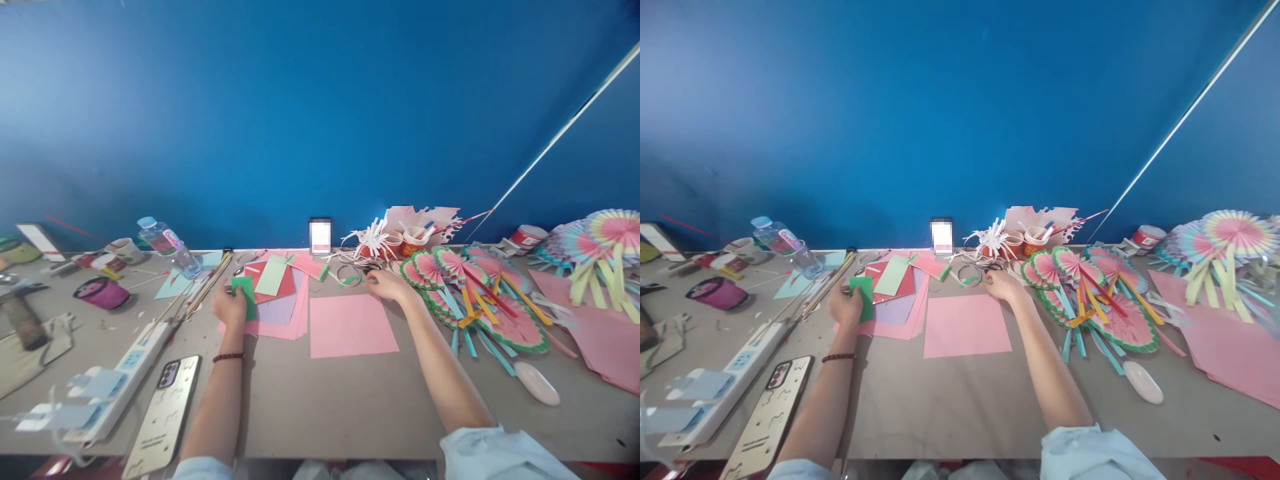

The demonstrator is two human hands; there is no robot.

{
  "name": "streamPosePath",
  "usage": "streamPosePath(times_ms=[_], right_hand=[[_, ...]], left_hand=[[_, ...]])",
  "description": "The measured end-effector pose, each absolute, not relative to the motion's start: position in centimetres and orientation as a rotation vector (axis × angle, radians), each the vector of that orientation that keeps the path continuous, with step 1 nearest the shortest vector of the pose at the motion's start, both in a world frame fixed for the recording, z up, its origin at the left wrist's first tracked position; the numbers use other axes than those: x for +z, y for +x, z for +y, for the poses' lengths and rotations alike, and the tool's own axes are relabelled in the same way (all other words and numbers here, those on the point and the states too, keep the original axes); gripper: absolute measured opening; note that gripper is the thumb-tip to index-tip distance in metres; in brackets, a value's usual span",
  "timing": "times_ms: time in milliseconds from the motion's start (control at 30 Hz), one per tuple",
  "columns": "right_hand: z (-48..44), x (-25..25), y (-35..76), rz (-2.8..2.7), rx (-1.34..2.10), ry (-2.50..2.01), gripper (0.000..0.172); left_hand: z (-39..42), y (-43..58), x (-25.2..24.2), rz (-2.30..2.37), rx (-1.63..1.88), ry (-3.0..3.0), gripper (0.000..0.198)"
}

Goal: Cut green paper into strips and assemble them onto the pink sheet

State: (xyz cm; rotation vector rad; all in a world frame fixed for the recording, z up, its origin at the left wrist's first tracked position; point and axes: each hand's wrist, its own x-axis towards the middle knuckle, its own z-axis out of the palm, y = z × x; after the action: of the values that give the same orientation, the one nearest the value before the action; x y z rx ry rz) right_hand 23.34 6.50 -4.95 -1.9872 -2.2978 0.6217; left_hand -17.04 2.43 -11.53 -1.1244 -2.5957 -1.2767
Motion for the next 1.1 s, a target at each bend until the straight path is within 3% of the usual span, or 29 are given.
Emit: streamPosePath(times_ms=[200,400,600,833,1100], right_hand=[[7.4,-6.0,23.8,-2.18,0.434,-1.964,0.024],[7.9,-7.6,23.1,-2.149,0.328,-1.903,0.026],[8.5,-9.6,23.3,-2.04,0.26,-1.949,0.038],[8.1,-9.4,23.4,-1.993,0.316,-2.013,0.028],[8.0,-8.1,23.6,-1.927,0.488,-2.066,0.017]], left_hand=[[2.8,-16.9,-10.9,-2.11,-1.657,-1.152,0.02],[1.3,-11.0,-9.2,-1.951,-1.932,-1.551,0.024],[0.4,-4.2,-10.3,-2.198,-2.795,-1.481,0.034],[0.8,-2.6,-11.8,-2.309,-3.255,-1.588,0.046],[0.0,-3.1,-11.4,-2.396,-3.538,-1.969,0.044]])
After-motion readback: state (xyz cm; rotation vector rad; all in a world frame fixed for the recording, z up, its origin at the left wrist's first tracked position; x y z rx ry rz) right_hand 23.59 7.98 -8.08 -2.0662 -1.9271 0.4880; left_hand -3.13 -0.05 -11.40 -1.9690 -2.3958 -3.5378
